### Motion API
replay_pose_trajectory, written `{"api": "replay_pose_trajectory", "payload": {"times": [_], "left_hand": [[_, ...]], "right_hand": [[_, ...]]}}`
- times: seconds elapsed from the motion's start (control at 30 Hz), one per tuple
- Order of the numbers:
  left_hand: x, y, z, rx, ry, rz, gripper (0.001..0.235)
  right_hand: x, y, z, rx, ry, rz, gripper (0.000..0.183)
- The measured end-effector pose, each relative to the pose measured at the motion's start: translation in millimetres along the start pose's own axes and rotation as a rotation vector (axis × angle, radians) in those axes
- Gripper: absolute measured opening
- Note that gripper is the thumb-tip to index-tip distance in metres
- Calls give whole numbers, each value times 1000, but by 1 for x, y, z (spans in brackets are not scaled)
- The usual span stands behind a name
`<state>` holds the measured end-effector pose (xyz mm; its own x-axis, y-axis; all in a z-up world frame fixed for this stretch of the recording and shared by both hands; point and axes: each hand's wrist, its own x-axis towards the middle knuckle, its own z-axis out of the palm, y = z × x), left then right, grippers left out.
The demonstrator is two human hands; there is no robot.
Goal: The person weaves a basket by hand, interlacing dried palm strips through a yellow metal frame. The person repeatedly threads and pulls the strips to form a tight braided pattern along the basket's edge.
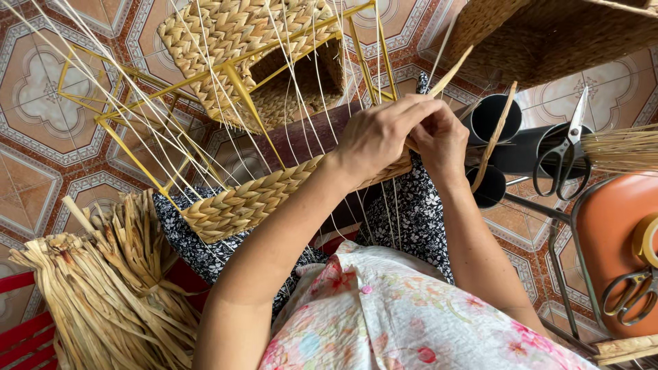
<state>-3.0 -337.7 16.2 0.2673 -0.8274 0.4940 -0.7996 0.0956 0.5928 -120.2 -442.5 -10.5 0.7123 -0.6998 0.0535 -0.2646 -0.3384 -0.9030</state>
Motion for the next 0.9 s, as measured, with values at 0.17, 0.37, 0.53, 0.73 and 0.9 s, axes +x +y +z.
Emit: {"api": "replay_pose_trajectory", "payload": {"times": [0.17,0.37,0.53,0.73,0.9], "left_hand": [[22,-10,10,259,-433,-80,55],[16,-30,14,352,-538,-102,39],[9,-35,10,263,-465,-110,37],[7,-21,8,249,-392,-146,37],[-7,-23,21,83,-216,-217,7]], "right_hand": [[-13,-1,-13,-152,-101,-84,11],[-9,12,-25,201,-166,261,13],[12,20,-31,525,-235,608,20],[-3,25,-32,570,-195,272,14],[-21,-6,-48,390,-280,135,23]]}}
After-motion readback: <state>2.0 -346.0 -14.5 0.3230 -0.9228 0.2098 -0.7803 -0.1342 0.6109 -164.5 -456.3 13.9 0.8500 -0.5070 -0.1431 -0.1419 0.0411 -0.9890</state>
